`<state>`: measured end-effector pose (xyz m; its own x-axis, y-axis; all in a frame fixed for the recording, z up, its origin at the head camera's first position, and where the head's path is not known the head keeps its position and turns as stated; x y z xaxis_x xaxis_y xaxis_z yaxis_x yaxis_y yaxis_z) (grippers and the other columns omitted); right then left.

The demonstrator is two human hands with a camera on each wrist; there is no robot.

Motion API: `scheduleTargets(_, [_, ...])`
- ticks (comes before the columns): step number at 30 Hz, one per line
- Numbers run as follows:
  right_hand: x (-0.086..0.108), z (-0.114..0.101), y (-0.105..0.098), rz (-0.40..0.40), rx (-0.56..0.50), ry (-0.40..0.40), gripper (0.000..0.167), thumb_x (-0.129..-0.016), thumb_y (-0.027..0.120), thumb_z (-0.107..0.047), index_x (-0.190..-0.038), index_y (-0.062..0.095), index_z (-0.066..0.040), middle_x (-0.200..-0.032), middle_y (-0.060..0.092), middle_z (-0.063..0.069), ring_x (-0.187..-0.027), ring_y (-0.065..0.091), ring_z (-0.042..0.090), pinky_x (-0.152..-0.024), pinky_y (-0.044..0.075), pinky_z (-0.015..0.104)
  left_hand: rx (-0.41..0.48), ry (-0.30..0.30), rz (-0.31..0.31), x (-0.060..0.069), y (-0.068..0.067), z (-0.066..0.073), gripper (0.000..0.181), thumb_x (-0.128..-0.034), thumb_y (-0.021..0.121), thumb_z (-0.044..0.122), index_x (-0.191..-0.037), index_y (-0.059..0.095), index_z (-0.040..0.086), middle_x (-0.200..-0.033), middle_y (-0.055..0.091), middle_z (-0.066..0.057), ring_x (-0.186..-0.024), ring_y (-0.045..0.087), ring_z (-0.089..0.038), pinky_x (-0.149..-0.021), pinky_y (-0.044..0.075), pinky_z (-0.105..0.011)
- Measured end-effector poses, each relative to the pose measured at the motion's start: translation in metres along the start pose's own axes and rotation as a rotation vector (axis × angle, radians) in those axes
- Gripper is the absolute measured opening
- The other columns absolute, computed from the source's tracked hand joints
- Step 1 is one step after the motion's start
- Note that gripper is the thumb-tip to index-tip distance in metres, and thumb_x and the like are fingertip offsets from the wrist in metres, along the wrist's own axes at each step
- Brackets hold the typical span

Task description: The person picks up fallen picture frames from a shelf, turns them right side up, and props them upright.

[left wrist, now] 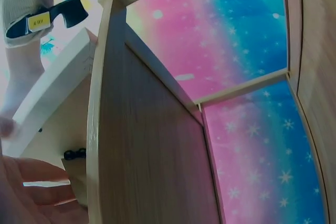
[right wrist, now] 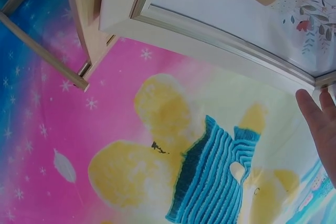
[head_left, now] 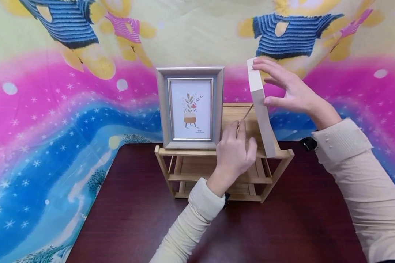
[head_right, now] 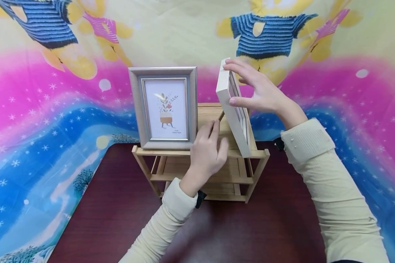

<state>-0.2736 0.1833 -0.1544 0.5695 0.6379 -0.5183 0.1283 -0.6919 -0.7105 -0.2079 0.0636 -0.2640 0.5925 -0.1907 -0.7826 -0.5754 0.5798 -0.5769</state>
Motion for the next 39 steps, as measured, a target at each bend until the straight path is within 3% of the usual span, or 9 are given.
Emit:
scheduleTargets(5, [-0.001, -0.001, 0.0, 0.011, 0.021, 0.009, 0.07, -0.077, 0.066, -0.01, -0.139, 0.035, -0.006, -0.146, 0.026, 0.008, -0.13, 0.026, 0.015, -0.101, 0.032, 0.03, -0.043, -0.076, -0.207, 0.002, 0.008, 0.002, 0.083, -0.0804, 0.049, 0.061, -0.134, 0.041, -0.002, -0.136, 0.041, -0.02, -0.124, 0.041, -0.029, -0.088, 0.046, -0.037])
scheduleTargets(9, [-0.001, -0.001, -0.001, 0.031, 0.067, 0.014, 0.067, -0.078, 0.066, -0.017, -0.138, 0.038, -0.007, -0.145, 0.029, 0.005, -0.13, 0.027, 0.013, -0.098, 0.034, 0.025, -0.059, -0.124, -0.267, 0.002, 0.013, 0.001, 0.093, -0.0771, 0.048, 0.068, -0.138, 0.035, -0.001, -0.141, 0.033, -0.021, -0.128, 0.035, -0.03, -0.096, 0.039, -0.038])
scheduleTargets(13, [-0.003, -0.002, -0.006, 0.073, 0.127, 0.002, 0.05, -0.086, 0.057, -0.02, -0.133, 0.046, -0.006, -0.142, 0.036, 0.006, -0.128, 0.03, 0.014, -0.093, 0.033, 0.021, -0.084, -0.117, -0.228, 0.001, 0.014, 0.002, 0.095, -0.0758, 0.049, 0.069, -0.137, 0.037, -0.003, -0.138, 0.036, -0.023, -0.127, 0.037, -0.031, -0.096, 0.039, -0.037])
scheduleTargets(15, [-0.004, 0.0, -0.009, 0.087, 0.126, 0.027, 0.041, -0.091, 0.051, -0.018, -0.13, 0.049, -0.004, -0.141, 0.037, 0.009, -0.128, 0.029, 0.016, -0.097, 0.03, 0.028, -0.098, -0.103, -0.184, 0.0, 0.014, 0.003, 0.095, -0.0745, 0.05, 0.069, -0.135, 0.04, -0.004, -0.136, 0.039, -0.024, -0.125, 0.039, -0.031, -0.095, 0.04, -0.037])
scheduleTargets(18, [-0.006, 0.005, -0.013, 0.086, 0.041, 0.133, 0.035, -0.095, 0.044, -0.018, -0.125, 0.054, -0.005, -0.144, 0.031, 0.008, -0.132, 0.022, 0.019, -0.105, 0.02, 0.046, -0.112, -0.088, -0.117, -0.001, 0.012, 0.005, 0.096, -0.0714, 0.053, 0.07, -0.131, 0.044, -0.005, -0.132, 0.043, -0.025, -0.123, 0.042, -0.032, -0.093, 0.042, -0.036])
scheduleTargets(21, [-0.008, 0.011, -0.015, 0.068, -0.077, 0.259, 0.037, -0.097, 0.037, -0.026, -0.124, 0.055, -0.009, -0.147, 0.022, 0.004, -0.135, 0.017, 0.025, -0.103, 0.011, 0.059, -0.121, -0.086, -0.085, -0.001, 0.012, 0.006, 0.097, -0.0691, 0.054, 0.071, -0.13, 0.046, -0.004, -0.131, 0.044, -0.024, -0.122, 0.043, -0.032, -0.091, 0.044, -0.036])
scheduleTargets(25, [-0.011, 0.016, -0.015, 0.047, -0.183, 0.339, 0.043, -0.097, 0.031, -0.04, -0.12, 0.055, -0.014, -0.148, 0.022, 0.004, -0.134, 0.021, 0.031, -0.104, 0.012, 0.057, -0.122, -0.098, -0.095, -0.001, 0.014, 0.007, 0.098, -0.0683, 0.054, 0.073, -0.13, 0.046, -0.003, -0.132, 0.044, -0.023, -0.122, 0.043, -0.031, -0.091, 0.044, -0.035])
scheduleTargets(28, [-0.011, 0.017, -0.015, 0.051, -0.231, 0.351, 0.045, -0.095, 0.031, -0.047, -0.117, 0.056, -0.016, -0.146, 0.024, 0.004, -0.134, 0.024, 0.027, -0.105, 0.012, 0.055, -0.129, -0.105, -0.108, -0.001, 0.015, 0.007, 0.098, -0.0685, 0.052, 0.073, -0.131, 0.046, -0.003, -0.133, 0.043, -0.023, -0.122, 0.042, -0.031, -0.091, 0.043, -0.034])
scheduleTargets(39, [-0.007, 0.021, -0.02, 0.08, -0.206, 0.332, 0.042, -0.097, 0.033, -0.037, -0.123, 0.057, -0.015, -0.144, 0.024, 0.006, -0.131, 0.026, 0.029, -0.106, 0.019, 0.051, -0.137, -0.1, -0.078, -0.005, 0.017, 0.005, 0.095, -0.0714, 0.052, 0.071, -0.13, 0.046, -0.003, -0.132, 0.044, -0.023, -0.124, 0.04, -0.032, -0.092, 0.043, -0.038])
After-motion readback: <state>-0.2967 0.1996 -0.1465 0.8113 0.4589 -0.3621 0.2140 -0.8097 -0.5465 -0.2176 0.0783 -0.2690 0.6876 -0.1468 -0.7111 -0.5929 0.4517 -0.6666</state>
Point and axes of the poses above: each hand's wrist, its own x-axis away from the middle knuckle, its own y-axis out of the palm, z = x × y, the point moved 6 cm from there along -x, towards the middle knuckle
